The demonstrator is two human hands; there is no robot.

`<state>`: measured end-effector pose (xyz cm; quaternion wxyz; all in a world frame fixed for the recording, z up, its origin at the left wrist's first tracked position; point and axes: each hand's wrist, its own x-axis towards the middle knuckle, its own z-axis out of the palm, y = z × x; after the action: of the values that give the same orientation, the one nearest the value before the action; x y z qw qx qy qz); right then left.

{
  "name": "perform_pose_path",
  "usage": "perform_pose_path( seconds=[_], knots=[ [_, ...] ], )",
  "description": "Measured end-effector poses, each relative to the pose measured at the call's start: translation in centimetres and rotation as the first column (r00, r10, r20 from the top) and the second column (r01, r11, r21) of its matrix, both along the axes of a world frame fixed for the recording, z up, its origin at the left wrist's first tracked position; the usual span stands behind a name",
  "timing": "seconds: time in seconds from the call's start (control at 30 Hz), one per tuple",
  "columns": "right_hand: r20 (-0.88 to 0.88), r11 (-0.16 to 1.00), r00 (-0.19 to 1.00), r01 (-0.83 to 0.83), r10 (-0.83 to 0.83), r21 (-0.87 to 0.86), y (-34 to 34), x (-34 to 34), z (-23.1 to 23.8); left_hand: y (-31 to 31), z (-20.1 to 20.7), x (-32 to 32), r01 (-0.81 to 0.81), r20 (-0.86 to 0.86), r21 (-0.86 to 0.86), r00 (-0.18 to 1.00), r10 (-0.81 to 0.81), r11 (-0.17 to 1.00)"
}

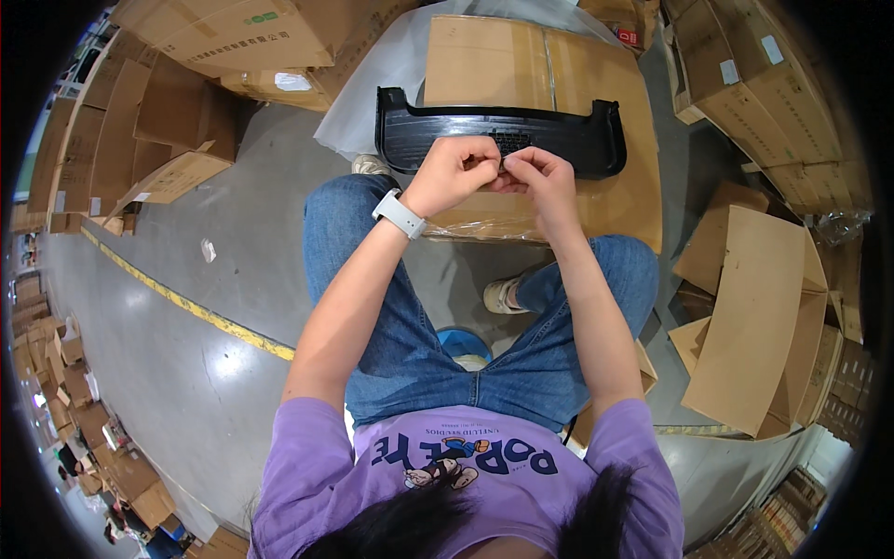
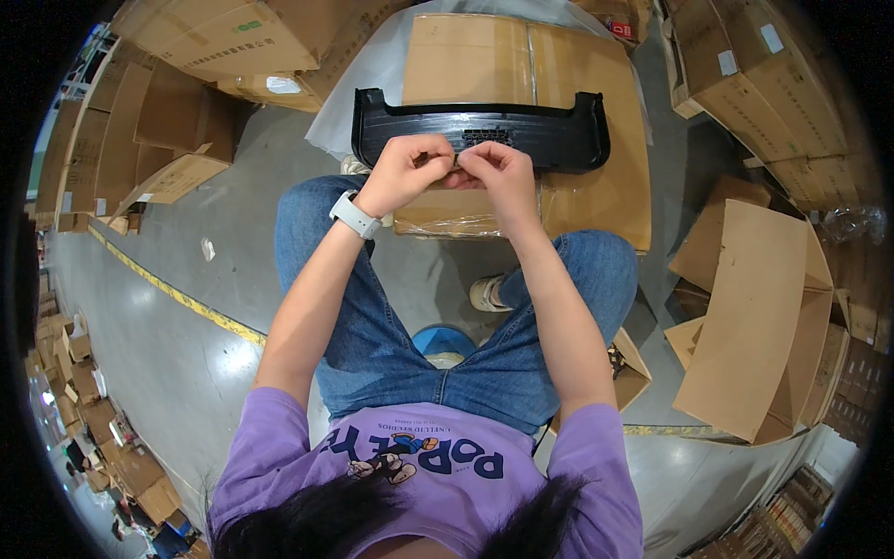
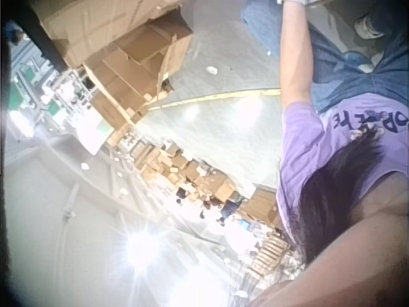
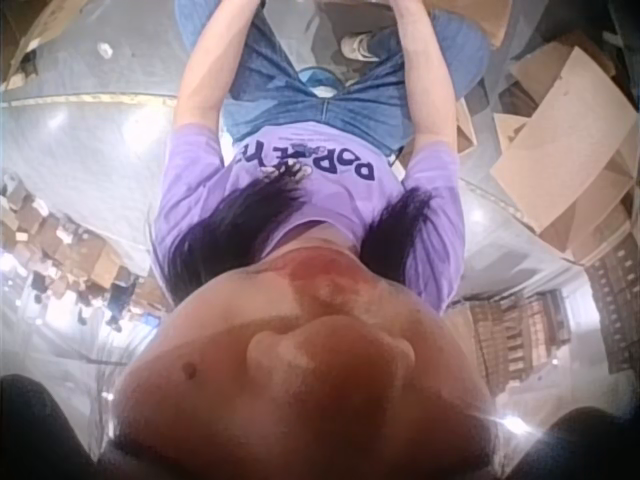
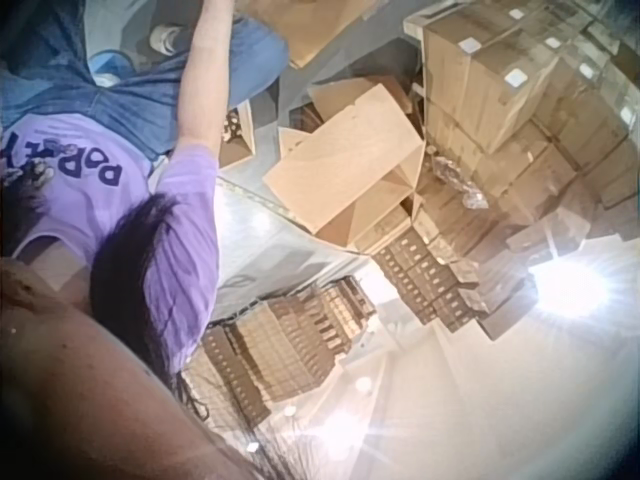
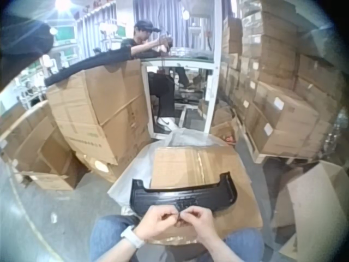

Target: Unbox plastic treadmill panels and attach small hardware clips to them at a factory workstation.

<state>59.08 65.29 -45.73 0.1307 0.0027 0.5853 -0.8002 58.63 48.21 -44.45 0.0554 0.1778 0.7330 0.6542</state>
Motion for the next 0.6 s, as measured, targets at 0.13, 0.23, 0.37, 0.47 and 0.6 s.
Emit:
perform_pose_path(
  seconds=[0.13, 0.23, 0.37, 0.47, 0.6],
  knots=[
    [0.146, 0.977, 0.971, 0.203, -0.192, -0.067, 0.8, -1.0, 0.3, -1.1, -0.1, -1.0, -0.176, 0.139, 0.176, 0.978, 0.153, 0.969],
    [0.108, 0.968, 0.962, 0.25, -0.251, 0.017, 2.6, -1.7, 0.3, -1.1, 1.0, -1.3, -0.207, 0.347, 0.439, 0.937, 0.047, 0.875],
    [-0.028, 0.967, 0.971, 0.238, -0.236, 0.092, 0.7, -0.8, 0.8, -1.9, 1.7, -0.4, -0.148, 0.337, 0.575, 0.939, -0.069, 0.805],
    [-0.155, 0.952, 0.97, 0.219, -0.188, 0.212, 0.1, -0.1, 0.7, -1.6, 1.5, 0.0, -0.085, 0.319, 0.727, 0.92, -0.226, 0.682],
    [-0.292, 0.925, 0.942, 0.251, -0.166, 0.284, -0.9, 1.0, 0.7, -1.1, 1.4, 0.3, -0.026, 0.432, 0.609, 0.849, -0.304, 0.793]
  ],
)
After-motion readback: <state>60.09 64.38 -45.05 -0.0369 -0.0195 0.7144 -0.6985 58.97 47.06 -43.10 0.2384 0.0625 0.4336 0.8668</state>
